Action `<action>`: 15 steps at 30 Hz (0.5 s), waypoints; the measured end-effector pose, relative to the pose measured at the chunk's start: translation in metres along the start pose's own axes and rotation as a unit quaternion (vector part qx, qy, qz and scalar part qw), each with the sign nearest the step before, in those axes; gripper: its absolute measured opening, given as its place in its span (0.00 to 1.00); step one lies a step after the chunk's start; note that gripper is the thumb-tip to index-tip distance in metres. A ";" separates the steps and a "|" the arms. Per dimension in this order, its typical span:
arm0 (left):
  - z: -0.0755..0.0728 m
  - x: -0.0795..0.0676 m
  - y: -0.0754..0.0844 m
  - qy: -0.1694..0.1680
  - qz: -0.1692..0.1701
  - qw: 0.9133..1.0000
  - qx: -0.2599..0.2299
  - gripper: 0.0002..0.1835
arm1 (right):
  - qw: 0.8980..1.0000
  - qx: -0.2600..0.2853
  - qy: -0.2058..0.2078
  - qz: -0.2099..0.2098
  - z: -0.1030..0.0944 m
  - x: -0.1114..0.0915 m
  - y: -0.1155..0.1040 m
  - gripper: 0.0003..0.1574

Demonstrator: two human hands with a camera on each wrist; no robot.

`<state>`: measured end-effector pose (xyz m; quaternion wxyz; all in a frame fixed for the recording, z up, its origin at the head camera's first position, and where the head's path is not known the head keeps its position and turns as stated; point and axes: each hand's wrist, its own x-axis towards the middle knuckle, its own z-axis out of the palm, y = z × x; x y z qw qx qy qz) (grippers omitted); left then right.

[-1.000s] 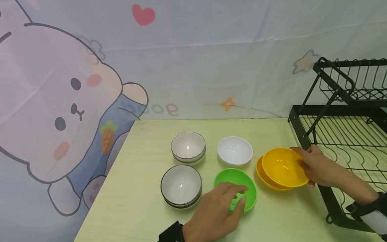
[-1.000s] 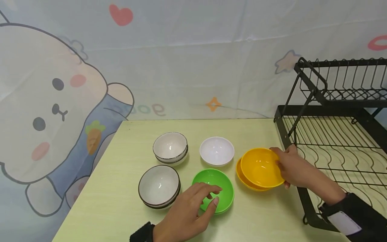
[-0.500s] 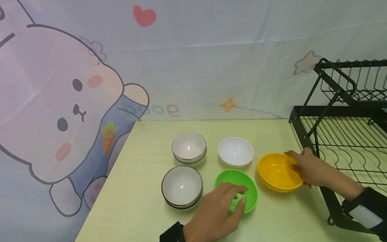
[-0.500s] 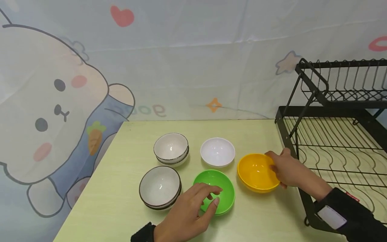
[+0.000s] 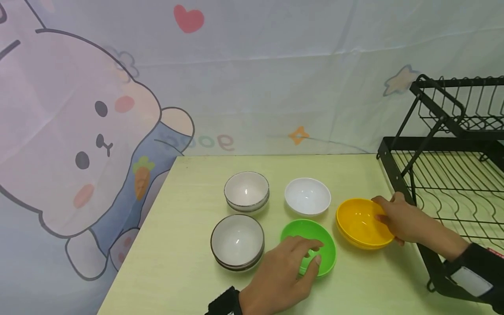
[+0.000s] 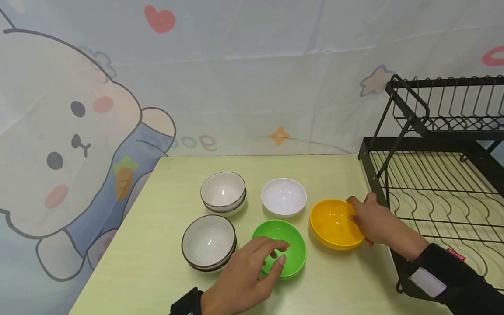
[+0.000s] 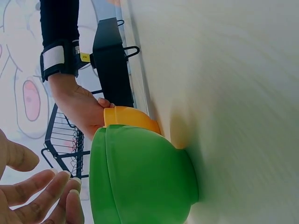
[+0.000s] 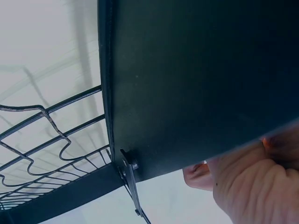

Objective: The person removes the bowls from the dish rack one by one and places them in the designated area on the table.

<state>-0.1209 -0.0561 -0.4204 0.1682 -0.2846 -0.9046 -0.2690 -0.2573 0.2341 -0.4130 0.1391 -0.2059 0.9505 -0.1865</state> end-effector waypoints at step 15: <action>-0.002 0.002 -0.004 -0.016 -0.019 0.999 0.028 0.16 | 0.992 -0.069 0.102 0.012 -0.015 -0.021 -0.014 0.31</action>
